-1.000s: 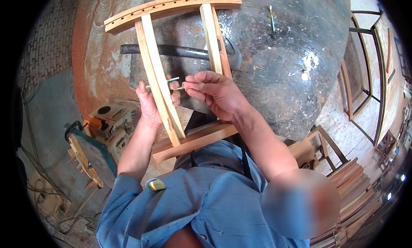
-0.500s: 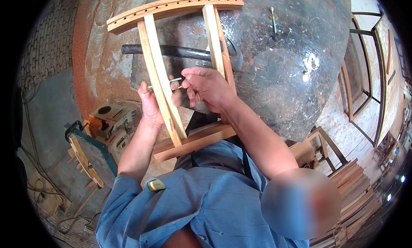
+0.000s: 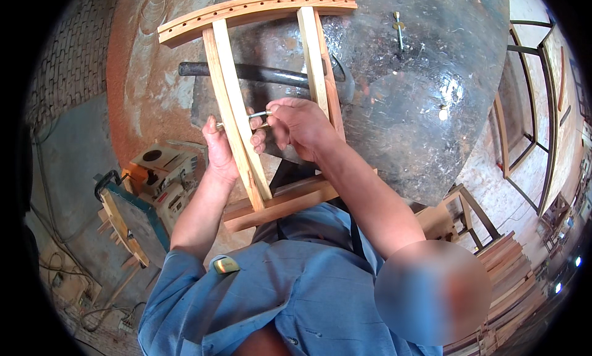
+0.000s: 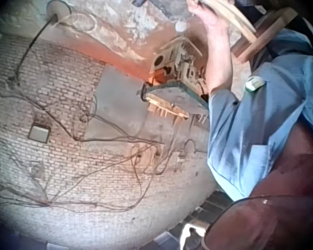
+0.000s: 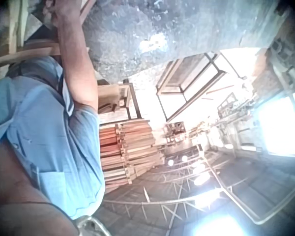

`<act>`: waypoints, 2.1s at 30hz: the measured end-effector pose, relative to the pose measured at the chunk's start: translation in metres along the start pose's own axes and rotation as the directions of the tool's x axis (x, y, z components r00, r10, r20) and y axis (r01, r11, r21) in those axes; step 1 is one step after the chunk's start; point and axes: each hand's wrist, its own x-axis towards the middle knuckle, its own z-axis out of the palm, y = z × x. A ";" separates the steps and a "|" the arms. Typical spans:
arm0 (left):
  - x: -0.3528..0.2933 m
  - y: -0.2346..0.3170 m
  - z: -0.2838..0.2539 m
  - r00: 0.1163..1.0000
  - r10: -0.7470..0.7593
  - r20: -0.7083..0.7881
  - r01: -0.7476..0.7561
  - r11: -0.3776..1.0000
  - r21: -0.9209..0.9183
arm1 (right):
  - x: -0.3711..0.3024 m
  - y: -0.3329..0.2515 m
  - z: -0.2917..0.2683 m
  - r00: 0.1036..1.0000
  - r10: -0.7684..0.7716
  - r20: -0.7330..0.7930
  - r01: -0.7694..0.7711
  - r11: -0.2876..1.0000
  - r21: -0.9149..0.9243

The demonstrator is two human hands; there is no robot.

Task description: The person assembles a wooden chair frame by hand, aligning pre-drilled wooden components and inserting dowels and screws to join the parts. The person repeatedly reorients the frame to access different joints and tightens fasteners to secure the structure.

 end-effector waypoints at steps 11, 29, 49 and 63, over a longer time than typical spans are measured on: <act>-0.001 0.000 0.002 1.000 -0.007 -0.031 0.007 1.000 0.005 | -0.006 -0.009 0.012 0.999 -0.024 -0.021 0.018 0.964 -0.264; 0.001 -0.001 -0.003 0.997 0.037 -0.065 -0.034 0.999 0.040 | -0.002 -0.019 0.015 0.853 -0.420 0.310 0.421 0.203 -0.884; 0.001 -0.001 -0.002 1.000 0.024 -0.007 -0.024 0.999 0.026 | -0.044 -0.019 0.001 0.860 -0.342 0.378 0.257 -0.350 -0.901; 0.000 -0.001 0.000 0.999 0.014 -0.049 -0.015 1.000 -0.020 | -0.022 -0.037 0.011 0.850 -0.272 0.452 0.224 -0.590 -0.776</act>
